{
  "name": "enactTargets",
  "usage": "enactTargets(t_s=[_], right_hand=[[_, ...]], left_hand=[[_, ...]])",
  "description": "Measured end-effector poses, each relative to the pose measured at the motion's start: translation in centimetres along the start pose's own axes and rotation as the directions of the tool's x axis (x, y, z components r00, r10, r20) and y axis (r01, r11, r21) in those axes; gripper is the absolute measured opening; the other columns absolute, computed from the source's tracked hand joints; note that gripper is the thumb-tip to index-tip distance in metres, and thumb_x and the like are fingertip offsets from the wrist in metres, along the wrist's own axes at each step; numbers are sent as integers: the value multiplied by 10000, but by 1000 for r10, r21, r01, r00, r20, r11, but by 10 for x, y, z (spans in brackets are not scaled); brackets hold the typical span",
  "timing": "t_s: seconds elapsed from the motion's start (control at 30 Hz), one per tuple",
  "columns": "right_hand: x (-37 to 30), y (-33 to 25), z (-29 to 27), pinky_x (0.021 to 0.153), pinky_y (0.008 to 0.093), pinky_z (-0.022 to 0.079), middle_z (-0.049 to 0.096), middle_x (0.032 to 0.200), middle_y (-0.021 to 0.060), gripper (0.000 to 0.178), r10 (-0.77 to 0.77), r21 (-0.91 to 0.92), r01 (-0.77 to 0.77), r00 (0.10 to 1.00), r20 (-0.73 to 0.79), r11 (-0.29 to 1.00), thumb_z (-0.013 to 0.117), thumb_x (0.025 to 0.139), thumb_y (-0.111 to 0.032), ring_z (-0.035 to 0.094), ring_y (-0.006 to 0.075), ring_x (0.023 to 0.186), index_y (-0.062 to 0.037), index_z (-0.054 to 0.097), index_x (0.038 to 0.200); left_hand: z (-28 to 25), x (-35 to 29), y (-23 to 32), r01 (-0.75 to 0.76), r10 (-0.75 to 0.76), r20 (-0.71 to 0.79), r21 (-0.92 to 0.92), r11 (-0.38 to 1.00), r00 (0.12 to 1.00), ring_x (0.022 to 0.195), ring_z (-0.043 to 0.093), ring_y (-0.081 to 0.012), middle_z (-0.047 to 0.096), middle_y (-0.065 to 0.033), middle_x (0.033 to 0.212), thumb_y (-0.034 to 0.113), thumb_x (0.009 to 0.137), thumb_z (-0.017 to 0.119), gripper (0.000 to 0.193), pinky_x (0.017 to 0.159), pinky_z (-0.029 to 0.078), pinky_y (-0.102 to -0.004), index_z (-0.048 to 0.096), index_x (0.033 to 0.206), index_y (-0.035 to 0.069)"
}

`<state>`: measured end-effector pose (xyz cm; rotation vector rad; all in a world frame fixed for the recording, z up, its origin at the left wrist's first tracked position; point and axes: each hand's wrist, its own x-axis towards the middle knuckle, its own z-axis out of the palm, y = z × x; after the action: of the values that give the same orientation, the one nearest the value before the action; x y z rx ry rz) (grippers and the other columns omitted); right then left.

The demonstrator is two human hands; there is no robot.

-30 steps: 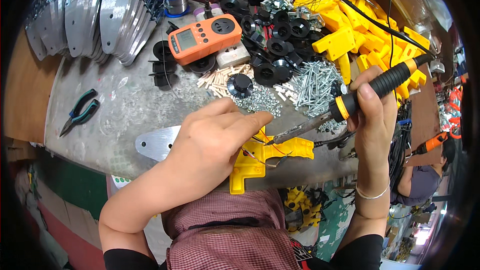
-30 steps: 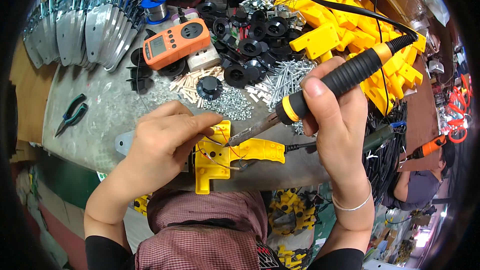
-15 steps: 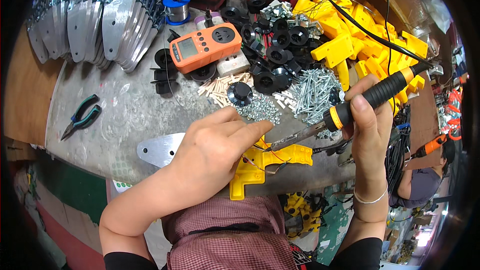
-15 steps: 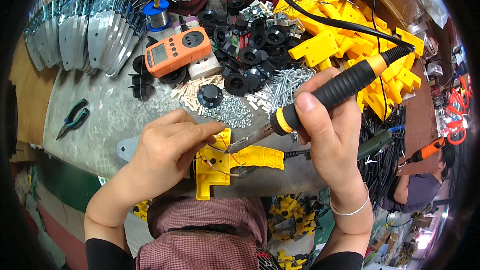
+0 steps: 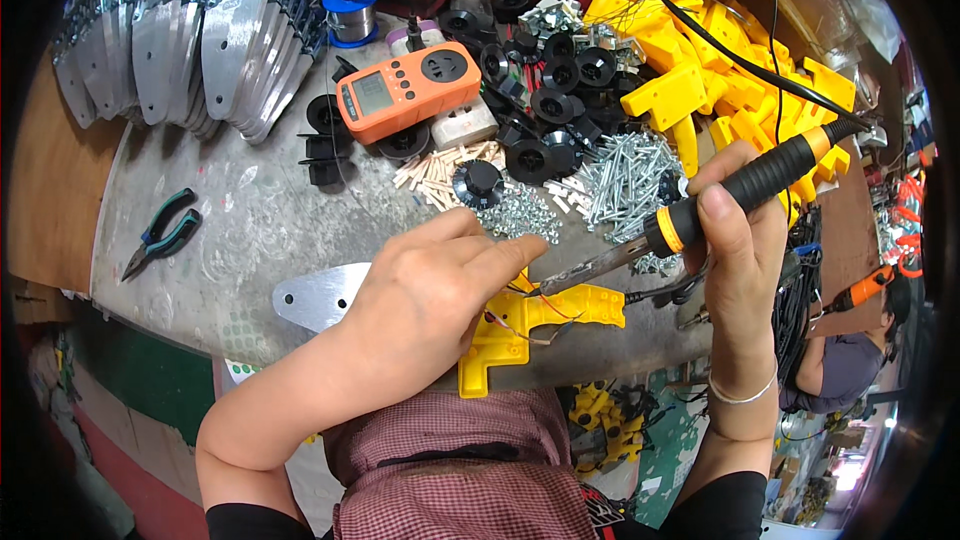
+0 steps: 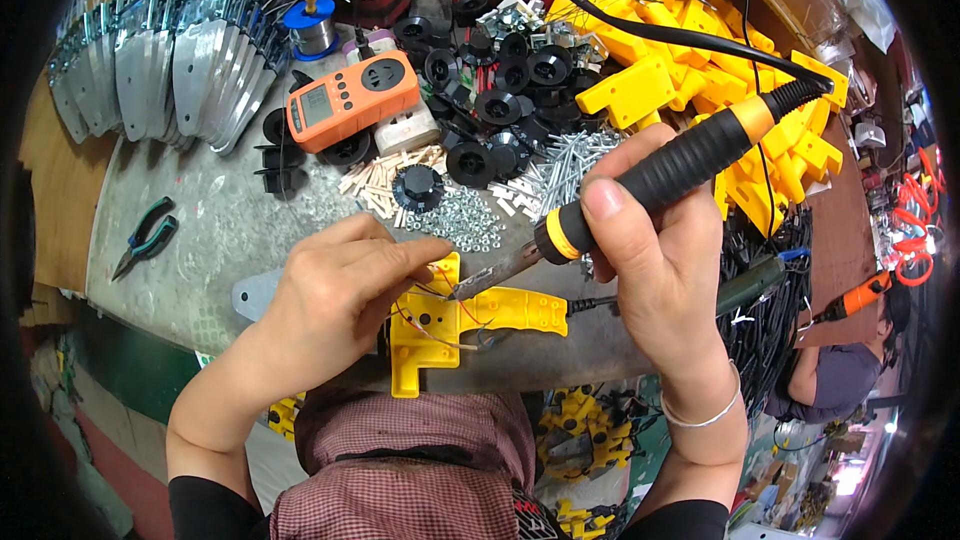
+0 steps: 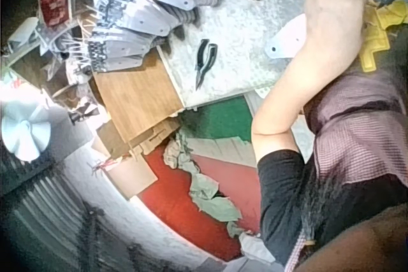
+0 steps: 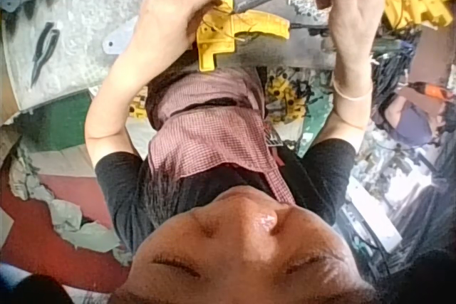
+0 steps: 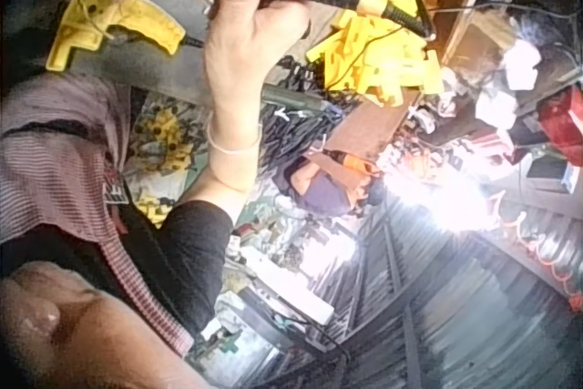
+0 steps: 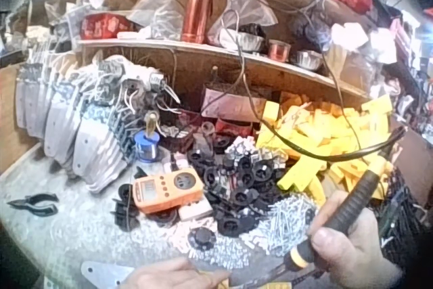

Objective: Assembling the internal wiring and casing of a yellow plastic handheld device using a screwdriver and soldering iron.

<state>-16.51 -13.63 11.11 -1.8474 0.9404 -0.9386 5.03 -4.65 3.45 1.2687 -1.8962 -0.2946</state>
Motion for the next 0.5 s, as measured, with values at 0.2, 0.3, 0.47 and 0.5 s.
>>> enactTargets(t_s=[0.2,0.3,0.47,0.5], right_hand=[[-1,2,-4,472,189,346,532,705,-6,269,11,-18,-11,1000,-22,1000,630,920,-290,453,37,541,-35,548,948],[-1,2,-6,472,190,340,532,705,-8,261,14,-31,-14,1000,-15,999,624,917,-283,451,35,543,-34,552,945],[-2,0,-7,472,191,335,531,703,-10,254,7,-45,-8,1000,-23,999,622,914,-275,446,33,539,-33,555,948],[-1,-1,-6,473,191,338,531,701,-11,255,-1,-39,0,1000,-27,999,624,914,-276,445,33,537,-33,557,945]], left_hand=[[-10,-1,4,36,-36,-59,-1,999,998,711,617,-241,705,-75,815,-119,654,680,437,671,505,-343,693,1065,29],[-19,-3,9,72,-72,-72,8,997,995,702,607,-233,705,-69,805,-122,657,683,414,665,491,-336,704,1042,28],[-29,-11,13,141,-139,-54,29,990,989,691,587,-218,707,-61,783,-127,654,684,414,650,474,-321,711,1032,40],[-30,-13,14,146,-143,-61,41,988,988,690,580,-214,709,-56,784,-130,654,683,418,649,473,-319,712,1031,46]])
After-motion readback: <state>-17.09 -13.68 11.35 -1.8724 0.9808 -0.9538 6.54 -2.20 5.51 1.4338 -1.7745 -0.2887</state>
